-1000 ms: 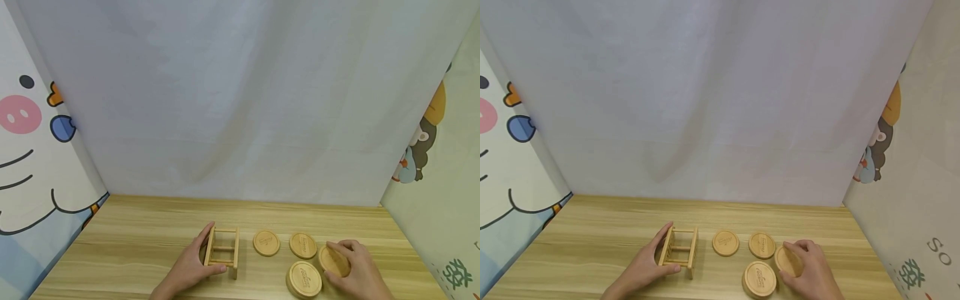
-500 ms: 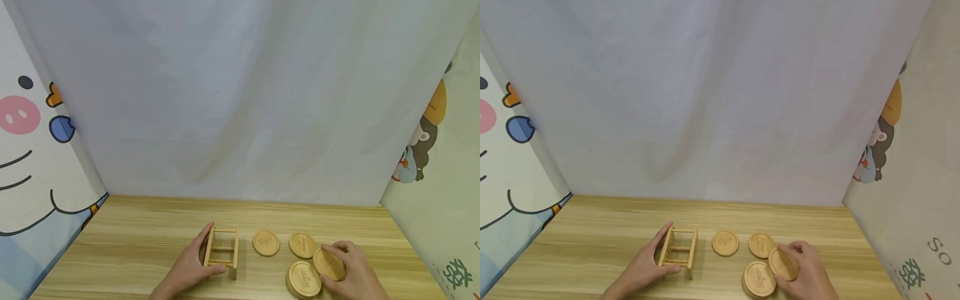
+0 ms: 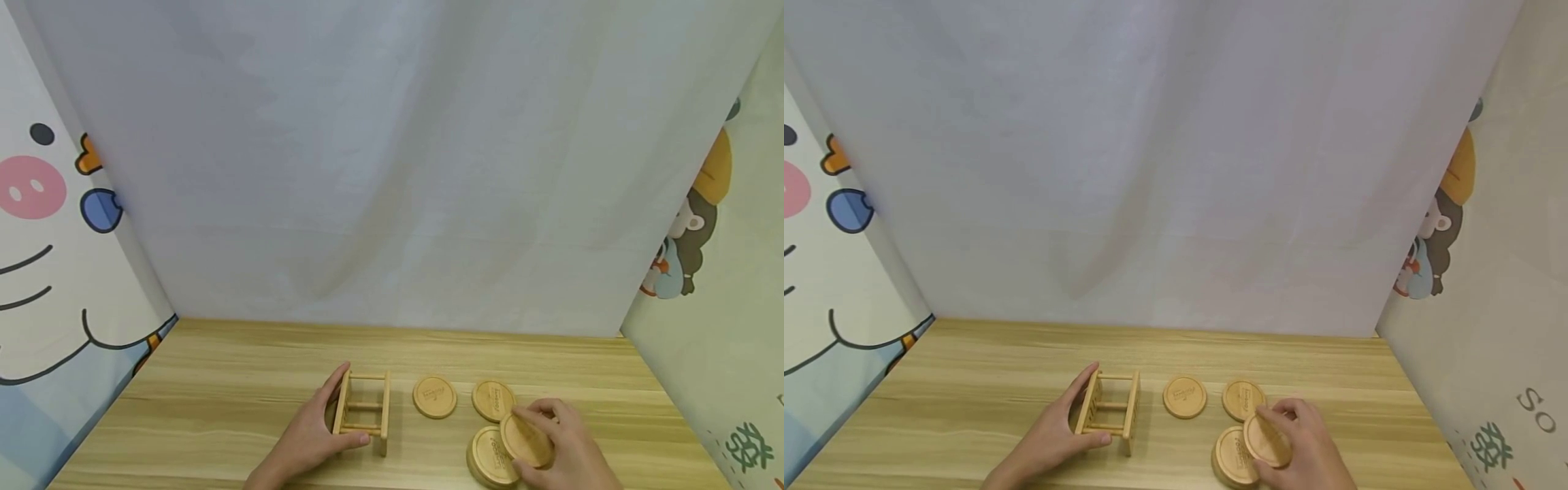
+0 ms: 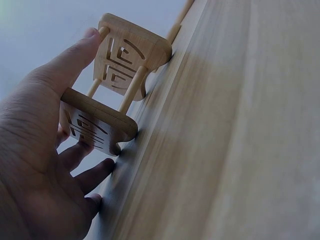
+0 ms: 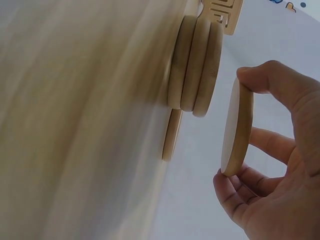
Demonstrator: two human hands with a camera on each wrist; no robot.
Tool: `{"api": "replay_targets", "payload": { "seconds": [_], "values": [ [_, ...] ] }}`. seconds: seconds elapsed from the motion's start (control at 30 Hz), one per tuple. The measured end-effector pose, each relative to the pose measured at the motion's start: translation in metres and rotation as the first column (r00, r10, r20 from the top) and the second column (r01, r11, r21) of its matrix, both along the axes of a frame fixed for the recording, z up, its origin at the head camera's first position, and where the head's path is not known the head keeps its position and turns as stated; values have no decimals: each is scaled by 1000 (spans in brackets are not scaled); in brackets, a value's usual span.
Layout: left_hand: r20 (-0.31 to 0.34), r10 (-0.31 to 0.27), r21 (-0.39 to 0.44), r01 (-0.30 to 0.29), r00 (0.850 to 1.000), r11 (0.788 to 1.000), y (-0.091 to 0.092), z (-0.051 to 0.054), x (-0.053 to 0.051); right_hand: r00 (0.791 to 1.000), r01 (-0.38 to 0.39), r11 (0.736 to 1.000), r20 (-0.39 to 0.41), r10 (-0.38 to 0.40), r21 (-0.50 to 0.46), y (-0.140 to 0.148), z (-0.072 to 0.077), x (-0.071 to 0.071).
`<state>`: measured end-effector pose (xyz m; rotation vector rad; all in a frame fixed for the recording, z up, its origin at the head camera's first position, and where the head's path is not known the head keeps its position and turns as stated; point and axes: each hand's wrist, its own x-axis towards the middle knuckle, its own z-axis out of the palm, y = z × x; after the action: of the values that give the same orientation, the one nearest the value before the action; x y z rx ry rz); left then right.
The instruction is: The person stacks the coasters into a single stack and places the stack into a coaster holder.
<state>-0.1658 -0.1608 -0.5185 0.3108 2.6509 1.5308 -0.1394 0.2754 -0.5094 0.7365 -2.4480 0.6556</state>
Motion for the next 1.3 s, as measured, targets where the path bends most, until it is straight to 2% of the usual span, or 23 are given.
{"api": "replay_targets", "payload": {
  "seconds": [0.33,1.07,1.3],
  "values": [
    [1,0,3,0,1000,1000,0,0,0,994,-96,994,-50,93,-53,-6,-2,0],
    [19,-1,24,0,1000,1000,-1,-3,-1,987,-153,987,-57,150,-44,-20,-6,0],
    [5,3,13,-3,1000,1000,-1,-3,-1,985,-170,985,-43,169,-31,-24,-7,0]
  ]
}}
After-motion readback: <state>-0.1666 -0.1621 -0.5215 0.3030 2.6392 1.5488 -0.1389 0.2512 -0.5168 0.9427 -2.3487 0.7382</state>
